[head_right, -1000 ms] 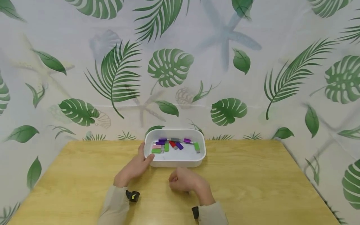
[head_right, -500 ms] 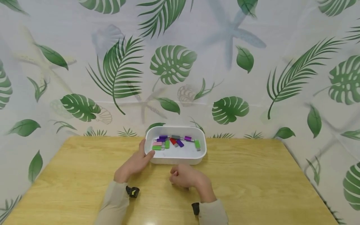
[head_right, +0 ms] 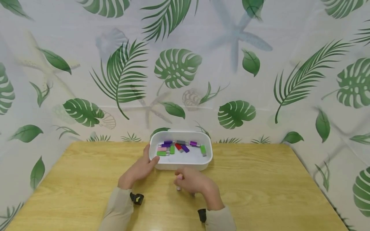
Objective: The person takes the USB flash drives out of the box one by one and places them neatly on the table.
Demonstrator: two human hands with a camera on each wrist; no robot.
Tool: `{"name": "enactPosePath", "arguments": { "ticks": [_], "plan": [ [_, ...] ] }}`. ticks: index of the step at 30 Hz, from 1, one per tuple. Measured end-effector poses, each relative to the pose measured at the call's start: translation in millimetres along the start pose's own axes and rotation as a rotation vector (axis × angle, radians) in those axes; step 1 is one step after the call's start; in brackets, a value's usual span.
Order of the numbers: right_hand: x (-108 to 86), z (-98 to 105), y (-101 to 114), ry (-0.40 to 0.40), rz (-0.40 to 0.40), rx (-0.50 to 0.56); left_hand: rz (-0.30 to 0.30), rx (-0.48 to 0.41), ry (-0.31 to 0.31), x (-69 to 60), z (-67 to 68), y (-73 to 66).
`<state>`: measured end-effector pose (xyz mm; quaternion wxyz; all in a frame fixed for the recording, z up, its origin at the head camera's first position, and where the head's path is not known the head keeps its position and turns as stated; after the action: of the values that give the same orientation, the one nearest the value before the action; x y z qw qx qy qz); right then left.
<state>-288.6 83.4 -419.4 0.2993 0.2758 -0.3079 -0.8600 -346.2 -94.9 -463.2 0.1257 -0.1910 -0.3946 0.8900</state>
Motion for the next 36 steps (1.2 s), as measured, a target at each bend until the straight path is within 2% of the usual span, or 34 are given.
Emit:
{"name": "enactPosePath", "arguments": {
  "ticks": [4,7,14,17,20,23,27,30,33,36],
  "plan": [
    [-1.8,8.6,3.5,-0.080,0.031,-0.008,0.002,-0.001,-0.002,-1.2,1.2,-0.2],
    [-5.4,19.0,5.2,-0.199,0.046,-0.039,0.001,-0.008,-0.009,-1.8,1.0,-0.4],
    [-19.2,36.4,-4.1,-0.473,-0.002,-0.069,-0.007,0.005,0.027,1.2,-8.2,-0.3],
    [-14.7,43.0,-6.3,-0.576,0.019,-0.093,-0.007,0.006,0.013,1.2,-5.7,-1.7],
    [-4.3,50.4,-7.4,-0.618,0.025,-0.116,-0.001,0.007,0.012,0.9,-3.8,-2.4],
    [12.1,59.6,-10.5,-0.578,-0.035,-0.179,0.000,0.008,0.010,1.9,-2.3,-1.8],
    [37.1,68.9,-18.7,-0.434,-0.127,-0.235,0.018,0.013,-0.005,1.6,0.2,-0.2],
    [50.7,71.2,-25.9,-0.340,-0.147,-0.238,0.020,0.023,-0.010,0.9,1.2,-1.2],
    [60.5,71.4,-31.2,-0.276,-0.139,-0.284,0.013,0.026,-0.009,0.9,1.0,-2.7],
    [68.1,70.1,-35.9,-0.209,-0.165,-0.324,0.008,0.023,-0.011,0.5,1.4,-3.8]
  ]
}}
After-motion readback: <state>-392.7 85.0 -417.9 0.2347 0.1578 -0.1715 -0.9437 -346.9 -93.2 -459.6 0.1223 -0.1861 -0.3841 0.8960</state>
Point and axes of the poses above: each hand's wrist, its own x-axis towards the middle knuckle, its own z-axis out of the back of the hand, y = z × x, the point moved 7 cm from there along x, towards the middle knuckle, and after that the axes turned 12 degrees about y, right-handed, at the moved point
